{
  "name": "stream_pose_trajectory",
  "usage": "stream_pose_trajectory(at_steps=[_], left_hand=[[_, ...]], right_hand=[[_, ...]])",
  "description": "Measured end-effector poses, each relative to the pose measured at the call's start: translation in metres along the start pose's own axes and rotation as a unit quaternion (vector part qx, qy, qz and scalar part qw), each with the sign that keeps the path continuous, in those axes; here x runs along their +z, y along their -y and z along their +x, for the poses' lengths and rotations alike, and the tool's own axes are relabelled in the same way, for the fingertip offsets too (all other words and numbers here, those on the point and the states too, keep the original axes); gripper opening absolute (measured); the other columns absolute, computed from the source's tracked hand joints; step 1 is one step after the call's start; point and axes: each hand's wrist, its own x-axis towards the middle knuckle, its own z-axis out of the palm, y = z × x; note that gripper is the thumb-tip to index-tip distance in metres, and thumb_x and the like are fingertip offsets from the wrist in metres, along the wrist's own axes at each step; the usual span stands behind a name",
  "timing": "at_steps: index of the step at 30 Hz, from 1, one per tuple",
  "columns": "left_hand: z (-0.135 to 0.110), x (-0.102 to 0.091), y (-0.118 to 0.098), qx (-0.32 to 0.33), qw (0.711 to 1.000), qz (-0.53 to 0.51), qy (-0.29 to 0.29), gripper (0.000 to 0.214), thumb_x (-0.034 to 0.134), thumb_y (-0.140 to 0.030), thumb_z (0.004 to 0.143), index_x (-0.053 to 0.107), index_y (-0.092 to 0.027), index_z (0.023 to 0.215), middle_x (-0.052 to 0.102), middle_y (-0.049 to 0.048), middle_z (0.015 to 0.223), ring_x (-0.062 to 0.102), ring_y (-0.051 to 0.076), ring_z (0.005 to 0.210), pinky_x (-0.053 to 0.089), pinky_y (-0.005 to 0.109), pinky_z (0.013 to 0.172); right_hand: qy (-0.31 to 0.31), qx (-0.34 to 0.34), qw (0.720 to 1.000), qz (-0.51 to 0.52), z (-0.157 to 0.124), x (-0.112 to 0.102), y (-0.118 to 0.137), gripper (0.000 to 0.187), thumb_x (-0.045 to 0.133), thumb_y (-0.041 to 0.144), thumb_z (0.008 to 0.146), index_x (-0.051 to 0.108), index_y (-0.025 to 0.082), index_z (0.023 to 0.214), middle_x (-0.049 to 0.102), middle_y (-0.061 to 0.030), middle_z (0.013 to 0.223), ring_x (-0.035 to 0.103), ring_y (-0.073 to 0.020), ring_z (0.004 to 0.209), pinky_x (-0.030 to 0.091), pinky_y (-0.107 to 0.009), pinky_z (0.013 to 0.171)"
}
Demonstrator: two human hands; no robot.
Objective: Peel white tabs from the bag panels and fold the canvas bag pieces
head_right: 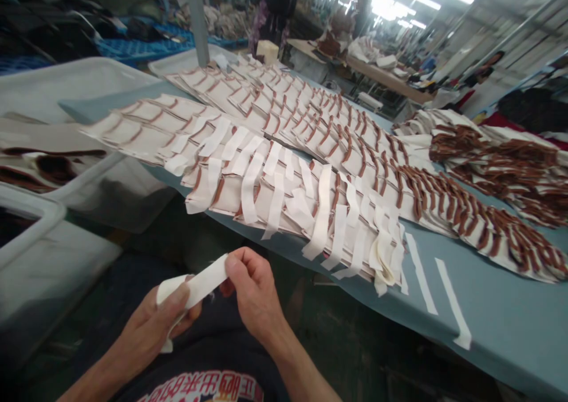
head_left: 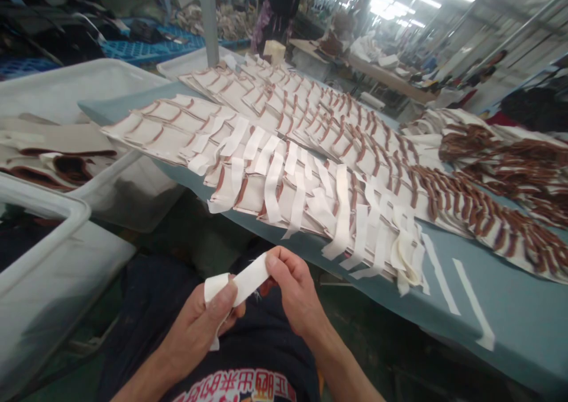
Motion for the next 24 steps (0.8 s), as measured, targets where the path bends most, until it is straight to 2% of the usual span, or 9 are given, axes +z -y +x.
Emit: stream_pose_trajectory(at_steps=[5,12,15,18,24], left_hand=[[-0.001,-0.007,0.003,-0.001,1.0,0.001,-0.027,0.069,0.066,-0.082,0.084,0.061,-0.017,0.062,0.039,-0.0029,0.051,0.03,0.01,0.047,0.018,0.025,0.047],[0.004,-0.021,0.018,0.003,1.0,0.021,0.001,0.069,0.056,-0.083,0.089,0.058,-0.018,0.069,0.041,-0.0042,0.05,0.031,0.01,0.047,0.025,0.023,0.047],[0.004,-0.021,0.018,-0.003,1.0,0.005,0.021,0.069,0.055,-0.083,0.089,0.059,-0.017,0.07,0.039,-0.0056,0.049,0.028,0.01,0.047,0.024,0.023,0.046],[0.004,-0.019,0.014,-0.012,1.0,-0.011,0.017,0.071,0.058,-0.086,0.086,0.058,-0.017,0.068,0.037,-0.0062,0.048,0.027,0.01,0.047,0.023,0.023,0.046],[0.005,-0.017,0.009,0.011,1.0,-0.01,-0.001,0.07,0.059,-0.085,0.086,0.051,-0.019,0.063,0.039,-0.0053,0.049,0.029,0.009,0.047,0.025,0.022,0.046]], right_hand=[[0.032,0.002,0.999,-0.005,-0.01,0.005,0.013,0.045,0.065,0.061,0.091,0.061,0.018,0.078,0.06,0.0004,0.063,0.053,-0.0122,0.057,0.045,-0.025,0.057],[0.06,0.027,0.998,-0.01,-0.016,0.014,0.017,0.038,0.067,0.054,0.09,0.065,0.017,0.084,0.063,-0.0015,0.069,0.054,-0.0116,0.06,0.046,-0.023,0.057],[0.066,0.037,0.997,-0.02,-0.016,0.017,0.016,0.031,0.07,0.047,0.087,0.064,0.017,0.083,0.063,-0.0012,0.071,0.053,-0.0106,0.06,0.044,-0.023,0.057],[0.066,0.047,0.996,-0.024,-0.016,0.021,0.016,0.026,0.072,0.042,0.084,0.064,0.017,0.083,0.062,-0.0007,0.071,0.05,-0.0104,0.059,0.039,-0.023,0.055],[0.054,0.044,0.997,-0.016,-0.017,0.023,0.016,0.031,0.078,0.043,0.082,0.062,0.017,0.079,0.056,0.0023,0.067,0.044,-0.0091,0.059,0.034,-0.022,0.054]])
